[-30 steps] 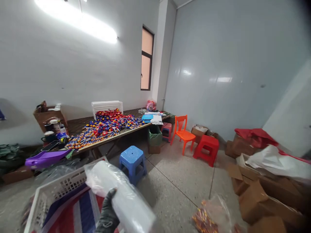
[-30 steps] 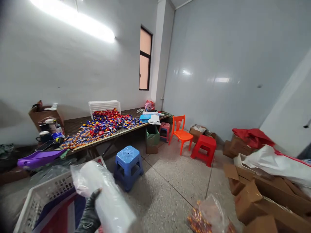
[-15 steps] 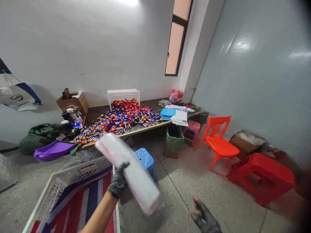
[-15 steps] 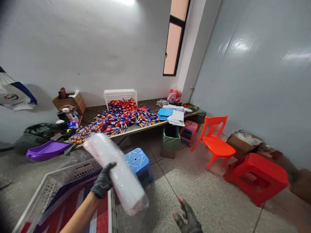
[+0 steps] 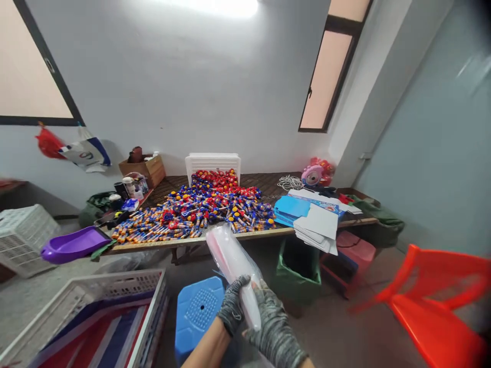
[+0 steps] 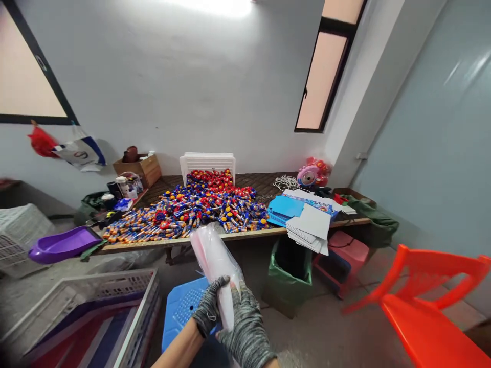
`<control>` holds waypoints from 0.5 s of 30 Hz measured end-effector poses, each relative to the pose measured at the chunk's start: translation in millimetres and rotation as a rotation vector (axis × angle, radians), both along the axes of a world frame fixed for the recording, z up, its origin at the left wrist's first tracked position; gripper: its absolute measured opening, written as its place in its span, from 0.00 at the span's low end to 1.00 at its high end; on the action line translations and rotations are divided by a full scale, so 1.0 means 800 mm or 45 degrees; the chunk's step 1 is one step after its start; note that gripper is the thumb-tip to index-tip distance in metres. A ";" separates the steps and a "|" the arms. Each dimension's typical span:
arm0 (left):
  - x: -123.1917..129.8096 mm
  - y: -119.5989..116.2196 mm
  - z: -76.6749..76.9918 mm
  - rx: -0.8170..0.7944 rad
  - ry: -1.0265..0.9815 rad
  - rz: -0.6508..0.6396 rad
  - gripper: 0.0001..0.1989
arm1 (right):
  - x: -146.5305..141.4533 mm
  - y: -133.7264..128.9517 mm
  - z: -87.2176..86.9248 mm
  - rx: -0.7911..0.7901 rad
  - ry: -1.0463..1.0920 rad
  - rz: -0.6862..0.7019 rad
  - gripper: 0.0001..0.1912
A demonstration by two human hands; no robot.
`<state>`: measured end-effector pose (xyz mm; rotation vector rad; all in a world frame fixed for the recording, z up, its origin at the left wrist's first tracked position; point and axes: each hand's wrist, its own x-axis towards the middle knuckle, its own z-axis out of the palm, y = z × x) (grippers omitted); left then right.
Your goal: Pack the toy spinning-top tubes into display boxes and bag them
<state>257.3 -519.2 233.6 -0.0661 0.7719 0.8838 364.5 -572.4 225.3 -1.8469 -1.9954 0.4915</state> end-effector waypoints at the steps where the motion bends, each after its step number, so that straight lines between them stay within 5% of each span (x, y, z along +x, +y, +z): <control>1: 0.014 0.018 0.000 0.002 -0.015 0.040 0.21 | 0.013 0.020 0.000 -0.039 -0.007 0.029 0.53; 7: 0.059 0.124 -0.018 0.125 -0.085 0.400 0.33 | 0.075 0.151 -0.013 -0.075 0.126 0.217 0.48; 15: 0.104 0.307 -0.044 0.139 -0.037 0.505 0.41 | 0.137 0.345 -0.039 -0.031 0.399 0.287 0.44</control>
